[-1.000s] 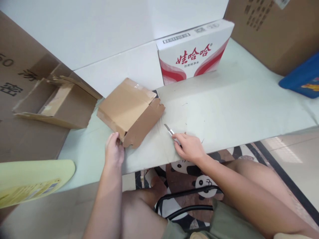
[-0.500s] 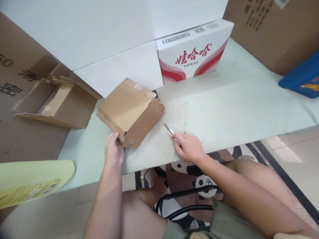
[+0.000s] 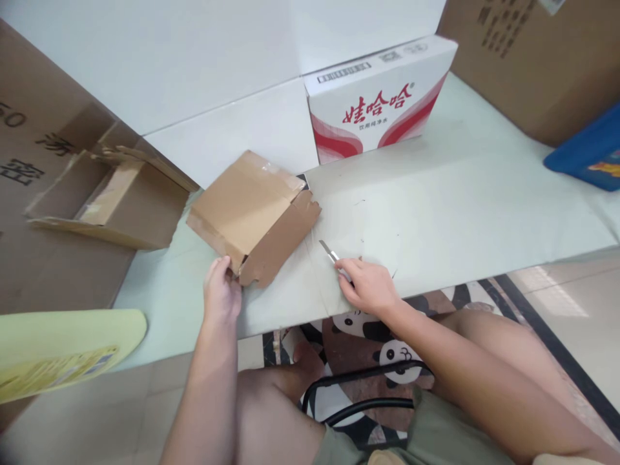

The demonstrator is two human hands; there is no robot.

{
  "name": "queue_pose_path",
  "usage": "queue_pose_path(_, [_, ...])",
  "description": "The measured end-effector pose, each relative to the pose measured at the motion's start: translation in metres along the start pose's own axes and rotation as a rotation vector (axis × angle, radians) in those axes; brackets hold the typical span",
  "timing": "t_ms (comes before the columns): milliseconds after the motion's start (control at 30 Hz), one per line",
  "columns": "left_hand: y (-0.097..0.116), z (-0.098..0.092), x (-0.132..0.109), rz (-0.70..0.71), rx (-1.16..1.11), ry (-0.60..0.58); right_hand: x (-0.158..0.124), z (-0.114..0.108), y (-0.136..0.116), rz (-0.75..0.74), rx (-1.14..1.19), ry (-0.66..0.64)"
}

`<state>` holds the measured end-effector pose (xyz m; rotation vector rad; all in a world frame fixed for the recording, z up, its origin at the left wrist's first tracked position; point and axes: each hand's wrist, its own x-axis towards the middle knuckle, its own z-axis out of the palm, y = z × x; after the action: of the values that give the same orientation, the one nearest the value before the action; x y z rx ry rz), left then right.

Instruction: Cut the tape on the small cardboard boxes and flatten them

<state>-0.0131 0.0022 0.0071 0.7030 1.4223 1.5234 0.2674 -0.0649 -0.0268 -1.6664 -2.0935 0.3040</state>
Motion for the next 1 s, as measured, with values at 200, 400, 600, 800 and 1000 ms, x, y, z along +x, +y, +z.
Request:
queue_pose_path(200, [-0.003,-0.003,0.000,0.299,0.091,0.103,-0.001,-0.002,0.001,0.024,0.011,-0.019])
queue_pose_path(400, [-0.001,-0.006,-0.005,0.172,-0.125,-0.120,0.001,-0.004,-0.001,0.053,0.036,-0.041])
queue_pose_path(600, [-0.016,-0.006,-0.010,0.192,0.217,-0.323,0.002,-0.003,-0.001,0.074,0.060,-0.052])
queue_pose_path(800, [-0.001,-0.006,-0.009,0.067,-0.087,-0.243,0.004,-0.006,0.000,0.225,0.288,0.031])
queue_pose_path(1000, [0.011,-0.013,-0.016,-0.071,-0.077,-0.395,0.011,-0.019,0.004,0.395,0.785,0.266])
